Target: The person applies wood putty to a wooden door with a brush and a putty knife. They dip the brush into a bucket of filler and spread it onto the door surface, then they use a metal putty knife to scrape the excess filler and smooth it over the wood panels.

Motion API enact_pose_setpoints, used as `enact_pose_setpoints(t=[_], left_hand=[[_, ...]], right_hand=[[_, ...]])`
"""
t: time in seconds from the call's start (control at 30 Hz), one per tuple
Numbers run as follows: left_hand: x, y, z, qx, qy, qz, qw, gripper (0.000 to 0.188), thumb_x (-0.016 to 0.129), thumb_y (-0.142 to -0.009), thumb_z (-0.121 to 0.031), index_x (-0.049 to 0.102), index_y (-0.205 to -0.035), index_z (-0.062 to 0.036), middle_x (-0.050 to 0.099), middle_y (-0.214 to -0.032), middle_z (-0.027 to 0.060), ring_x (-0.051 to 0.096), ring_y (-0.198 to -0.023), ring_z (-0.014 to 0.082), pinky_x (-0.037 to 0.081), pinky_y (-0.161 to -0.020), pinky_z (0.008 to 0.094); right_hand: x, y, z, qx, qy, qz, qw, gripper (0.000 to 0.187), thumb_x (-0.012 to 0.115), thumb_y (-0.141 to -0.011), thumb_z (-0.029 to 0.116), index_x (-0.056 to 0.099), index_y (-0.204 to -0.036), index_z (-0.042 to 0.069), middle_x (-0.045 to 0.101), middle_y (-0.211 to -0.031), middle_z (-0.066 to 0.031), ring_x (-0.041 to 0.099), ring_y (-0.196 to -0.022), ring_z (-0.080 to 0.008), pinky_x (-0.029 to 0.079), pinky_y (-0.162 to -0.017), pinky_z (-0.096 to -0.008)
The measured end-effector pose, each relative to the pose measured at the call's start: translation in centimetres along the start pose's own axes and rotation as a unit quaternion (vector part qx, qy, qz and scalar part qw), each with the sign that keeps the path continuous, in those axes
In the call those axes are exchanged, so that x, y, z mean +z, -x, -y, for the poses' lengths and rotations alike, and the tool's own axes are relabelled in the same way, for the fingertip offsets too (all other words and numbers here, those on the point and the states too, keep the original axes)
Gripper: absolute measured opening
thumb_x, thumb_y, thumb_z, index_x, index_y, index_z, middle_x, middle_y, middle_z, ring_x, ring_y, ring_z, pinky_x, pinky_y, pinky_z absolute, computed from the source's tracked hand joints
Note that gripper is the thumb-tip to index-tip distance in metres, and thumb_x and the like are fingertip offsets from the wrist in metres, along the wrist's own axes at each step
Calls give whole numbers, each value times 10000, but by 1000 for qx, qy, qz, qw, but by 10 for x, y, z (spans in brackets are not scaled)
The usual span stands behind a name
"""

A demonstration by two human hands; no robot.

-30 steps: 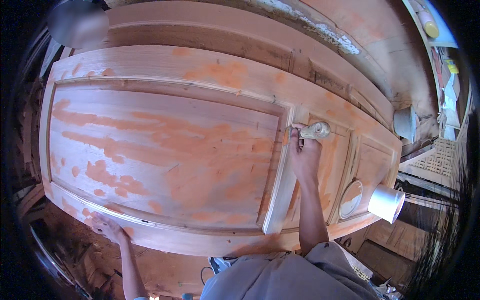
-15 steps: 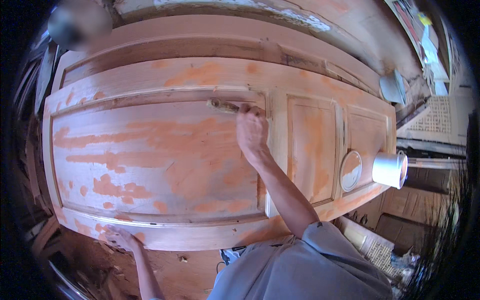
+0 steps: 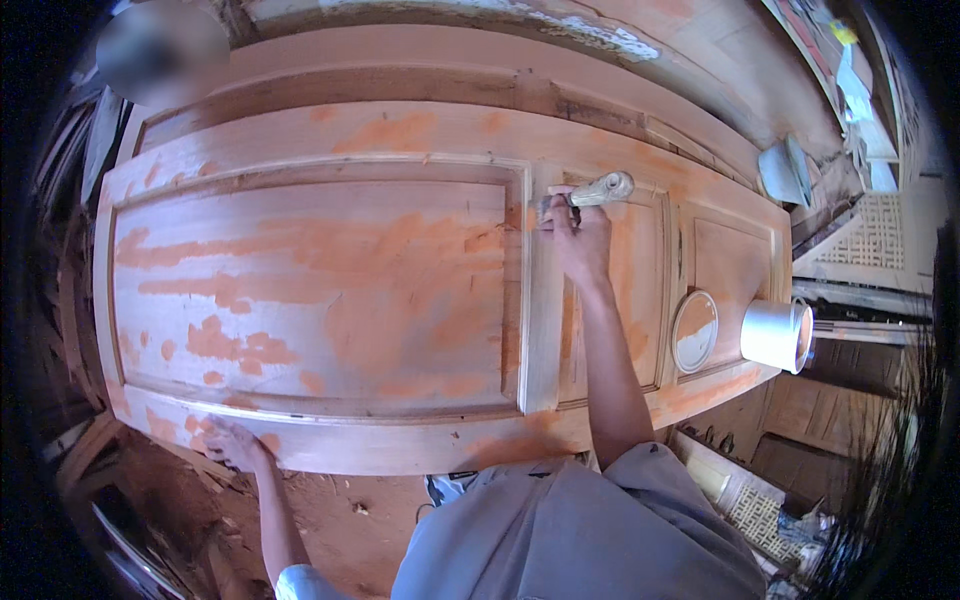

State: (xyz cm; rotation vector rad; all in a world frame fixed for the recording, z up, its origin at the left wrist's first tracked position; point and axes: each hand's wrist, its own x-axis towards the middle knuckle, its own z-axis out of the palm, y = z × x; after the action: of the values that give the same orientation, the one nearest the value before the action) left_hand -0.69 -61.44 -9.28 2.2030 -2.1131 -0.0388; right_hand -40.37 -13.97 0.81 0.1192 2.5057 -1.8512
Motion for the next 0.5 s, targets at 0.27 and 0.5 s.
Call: enact_pose_setpoints(t=[0.27,0.5], left_hand=[[30,-25,53,109,-73,-62,989,803,298,-936,-676,245,-1470,-80,330,-1435,258,436,-1242,485,422,-969,568],[-39,27,-29,-40,63,15,997,940,254,-892,-764,262,-1457,-13,255,-1476,282,361,-1307,475,380,-1028,562]], right_hand=[[17,-15,6,-36,271,82,958,146,543,-964,97,612,-1050,2,636,-784,-39,617,-655,-87,512,-608,-266],[14,8,-2,-69,197,54,976,143,577,-921,108,631,-1040,50,629,-670,-94,611,-582,-146,499,-574,-322]])
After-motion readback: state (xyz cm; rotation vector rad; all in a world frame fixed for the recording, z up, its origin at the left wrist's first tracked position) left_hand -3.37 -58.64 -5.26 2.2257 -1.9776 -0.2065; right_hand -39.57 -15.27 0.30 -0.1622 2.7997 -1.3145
